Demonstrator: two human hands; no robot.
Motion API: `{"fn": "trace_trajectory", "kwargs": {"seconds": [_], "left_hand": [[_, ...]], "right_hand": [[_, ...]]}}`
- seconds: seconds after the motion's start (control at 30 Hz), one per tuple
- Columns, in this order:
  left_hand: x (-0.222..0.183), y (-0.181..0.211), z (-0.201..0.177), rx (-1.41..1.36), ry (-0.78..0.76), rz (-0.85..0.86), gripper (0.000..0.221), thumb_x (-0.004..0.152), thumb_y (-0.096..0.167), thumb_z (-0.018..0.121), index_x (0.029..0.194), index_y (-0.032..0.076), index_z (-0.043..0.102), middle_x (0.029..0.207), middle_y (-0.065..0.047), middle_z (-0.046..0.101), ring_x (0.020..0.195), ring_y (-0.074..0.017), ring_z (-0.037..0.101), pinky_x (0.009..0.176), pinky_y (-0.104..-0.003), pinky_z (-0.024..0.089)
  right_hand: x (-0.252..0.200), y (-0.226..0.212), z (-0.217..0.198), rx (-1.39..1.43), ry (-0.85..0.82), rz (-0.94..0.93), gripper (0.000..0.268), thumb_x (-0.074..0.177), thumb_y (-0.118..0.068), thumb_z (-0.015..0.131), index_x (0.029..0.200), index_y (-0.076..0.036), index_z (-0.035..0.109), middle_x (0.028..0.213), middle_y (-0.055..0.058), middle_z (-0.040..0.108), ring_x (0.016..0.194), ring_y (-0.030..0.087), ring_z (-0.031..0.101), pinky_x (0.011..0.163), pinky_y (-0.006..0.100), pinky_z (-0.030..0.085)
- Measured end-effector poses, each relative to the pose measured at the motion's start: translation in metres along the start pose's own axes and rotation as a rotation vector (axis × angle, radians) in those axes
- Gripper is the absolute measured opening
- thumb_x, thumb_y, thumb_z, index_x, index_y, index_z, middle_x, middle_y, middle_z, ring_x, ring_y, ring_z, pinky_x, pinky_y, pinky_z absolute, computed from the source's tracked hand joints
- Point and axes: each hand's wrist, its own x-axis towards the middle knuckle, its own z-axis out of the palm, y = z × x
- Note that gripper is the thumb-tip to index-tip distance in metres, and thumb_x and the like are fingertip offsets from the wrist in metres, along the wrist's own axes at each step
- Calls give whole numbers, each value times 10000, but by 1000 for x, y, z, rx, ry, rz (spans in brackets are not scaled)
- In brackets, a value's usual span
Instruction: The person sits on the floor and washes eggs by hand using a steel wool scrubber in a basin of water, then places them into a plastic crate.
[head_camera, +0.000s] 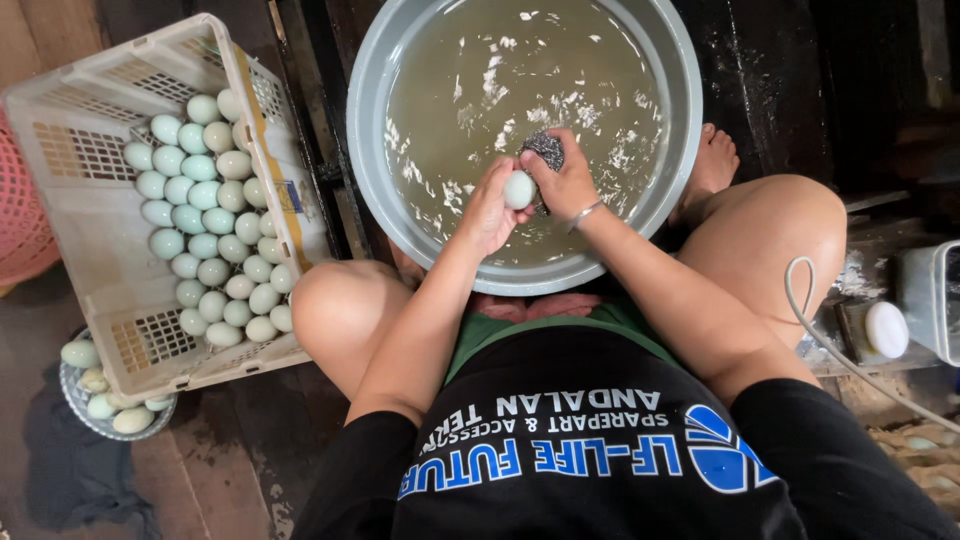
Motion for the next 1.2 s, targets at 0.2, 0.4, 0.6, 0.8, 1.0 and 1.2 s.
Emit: {"fn": "trace_trajectory", "kwargs": {"seconds": [0.2,0.4,0.6,0.8,1.0,1.2], "left_hand": [[32,-22,-30,-34,92,11,228,1070,367,467,1157,177,557,857,-114,665,661,-247,679,512,-274,577],[41,-16,-52,-16,287,-84,371,1031,384,587,1236,82,522,1037,-154,685,887,-283,703,775,-387,662],[-21,38,17,-233,184,-216,413,1059,446,433,1145,56,538,887,-44,592,531,-86,563,447,-168,536],[8,12,-11,-188,111,-292,341,957,425,585,941,88,632,764,-96,658,584,-213,595,447,-271,461],[3,20,-7,-123,132,-255,345,901,422,643,902,79,613,747,-156,649,513,-249,583,430,-273,457],[2,16,-13,-28,60,-221,403,1024,526,499,1154,146,543,945,-146,609,577,-179,604,426,-192,419]], "right_hand": [[-12,-14,9,-250,-121,-104,534,924,-391,786,1352,-232,509,1157,240,699,1083,458,674,961,561,522],[19,1,-23,-943,-204,200,544,970,-621,611,1340,-284,398,1320,161,631,1266,415,572,1067,716,315],[-16,-7,17,-333,-283,-319,577,882,-398,816,1341,-209,522,1226,216,665,1152,455,633,1033,541,491],[-13,-25,4,-211,-137,-46,490,1001,-379,726,1361,-200,446,1220,276,657,1145,472,640,1019,561,514],[-21,-24,19,-251,-82,-101,478,948,-335,749,1332,-184,507,1188,286,663,1146,479,630,1018,569,504],[-1,-20,-4,-850,-242,267,547,964,-449,684,1381,-268,379,1335,171,578,1282,355,588,1066,550,477]]}}
